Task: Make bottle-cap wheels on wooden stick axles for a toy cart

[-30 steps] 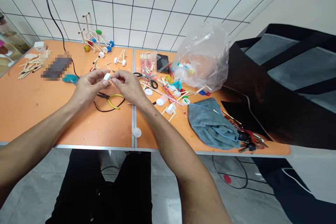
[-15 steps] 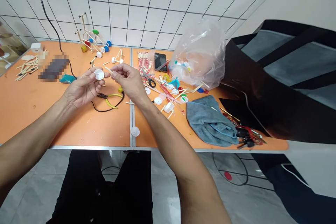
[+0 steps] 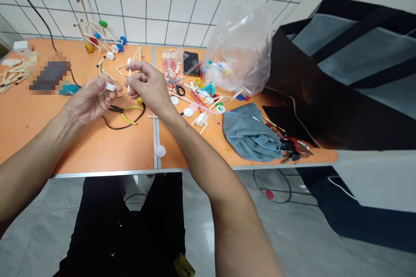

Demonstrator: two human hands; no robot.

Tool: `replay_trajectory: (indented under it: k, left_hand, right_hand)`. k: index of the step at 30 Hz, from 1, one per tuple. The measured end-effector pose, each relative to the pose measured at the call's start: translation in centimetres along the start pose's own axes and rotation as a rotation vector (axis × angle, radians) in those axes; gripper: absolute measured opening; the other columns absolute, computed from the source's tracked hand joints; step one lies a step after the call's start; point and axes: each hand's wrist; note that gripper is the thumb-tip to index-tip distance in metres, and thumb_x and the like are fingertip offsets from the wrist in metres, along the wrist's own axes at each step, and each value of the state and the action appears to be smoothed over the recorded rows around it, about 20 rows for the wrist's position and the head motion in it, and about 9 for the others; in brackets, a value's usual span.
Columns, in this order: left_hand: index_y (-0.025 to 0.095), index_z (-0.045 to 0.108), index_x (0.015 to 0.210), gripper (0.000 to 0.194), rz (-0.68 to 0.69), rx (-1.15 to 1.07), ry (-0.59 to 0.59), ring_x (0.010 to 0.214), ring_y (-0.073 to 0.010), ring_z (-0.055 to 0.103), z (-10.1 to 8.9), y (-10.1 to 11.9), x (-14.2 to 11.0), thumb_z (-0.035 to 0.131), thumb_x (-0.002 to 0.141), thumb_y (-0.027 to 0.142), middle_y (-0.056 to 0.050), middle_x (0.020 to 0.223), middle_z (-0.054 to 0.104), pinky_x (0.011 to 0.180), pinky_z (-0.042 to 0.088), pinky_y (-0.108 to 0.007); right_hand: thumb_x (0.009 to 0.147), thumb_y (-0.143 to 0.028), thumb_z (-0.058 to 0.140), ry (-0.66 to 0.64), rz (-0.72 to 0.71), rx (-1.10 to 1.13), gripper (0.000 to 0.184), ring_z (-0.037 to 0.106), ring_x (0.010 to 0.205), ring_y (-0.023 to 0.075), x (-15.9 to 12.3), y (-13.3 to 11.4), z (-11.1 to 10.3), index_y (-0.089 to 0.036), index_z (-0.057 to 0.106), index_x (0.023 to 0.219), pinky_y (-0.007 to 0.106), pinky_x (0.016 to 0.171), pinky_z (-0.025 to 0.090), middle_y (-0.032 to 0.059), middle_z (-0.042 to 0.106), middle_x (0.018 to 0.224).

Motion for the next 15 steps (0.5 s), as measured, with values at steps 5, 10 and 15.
replay_trajectory:
  k: [5, 10, 15]
  left_hand:
    - [0.022, 0.073, 0.087, 0.035, -0.029, 0.063, 0.039, 0.076, -0.0174, 0.084, -0.3, -0.5, 0.2, 0.096, 0.095, 0.046, -0.004, 0.083, 0.081, 0.065, 0.068, -0.021]
    - [0.021, 0.071, 0.081, 0.036, -0.054, 0.067, 0.017, 0.066, -0.0145, 0.078, 0.3, -0.3, -0.2, 0.098, 0.089, 0.042, -0.005, 0.083, 0.083, 0.062, 0.067, -0.022]
    - [0.021, 0.059, 0.065, 0.036, -0.103, 0.144, -0.044, 0.061, -0.0146, 0.074, 1.5, 0.5, -1.2, 0.093, 0.076, 0.025, -0.007, 0.076, 0.08, 0.055, 0.059, -0.022]
  right_hand:
    - [0.097, -0.044, 0.094, 0.023, 0.034, -0.013, 0.035, 0.071, 0.072, 0.0111, 0.2, 0.0, 0.1, -0.027, 0.066, 0.11, 0.02, 0.065, 0.06, -0.0059, 0.072, 0.084]
    - [0.095, -0.051, 0.096, 0.043, 0.044, -0.001, 0.042, 0.073, 0.073, 0.0113, 0.3, -0.1, 0.0, -0.027, 0.063, 0.106, 0.019, 0.062, 0.06, -0.005, 0.074, 0.085]
    - [0.093, -0.058, 0.097, 0.087, 0.052, 0.004, 0.049, 0.075, 0.075, 0.0116, 0.8, 0.4, -0.4, -0.027, 0.061, 0.106, 0.018, 0.061, 0.059, -0.0053, 0.074, 0.086]
Point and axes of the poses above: each hand's wrist, its own x-axis towards the middle knuckle, its own z-axis out of the palm, y = z × x
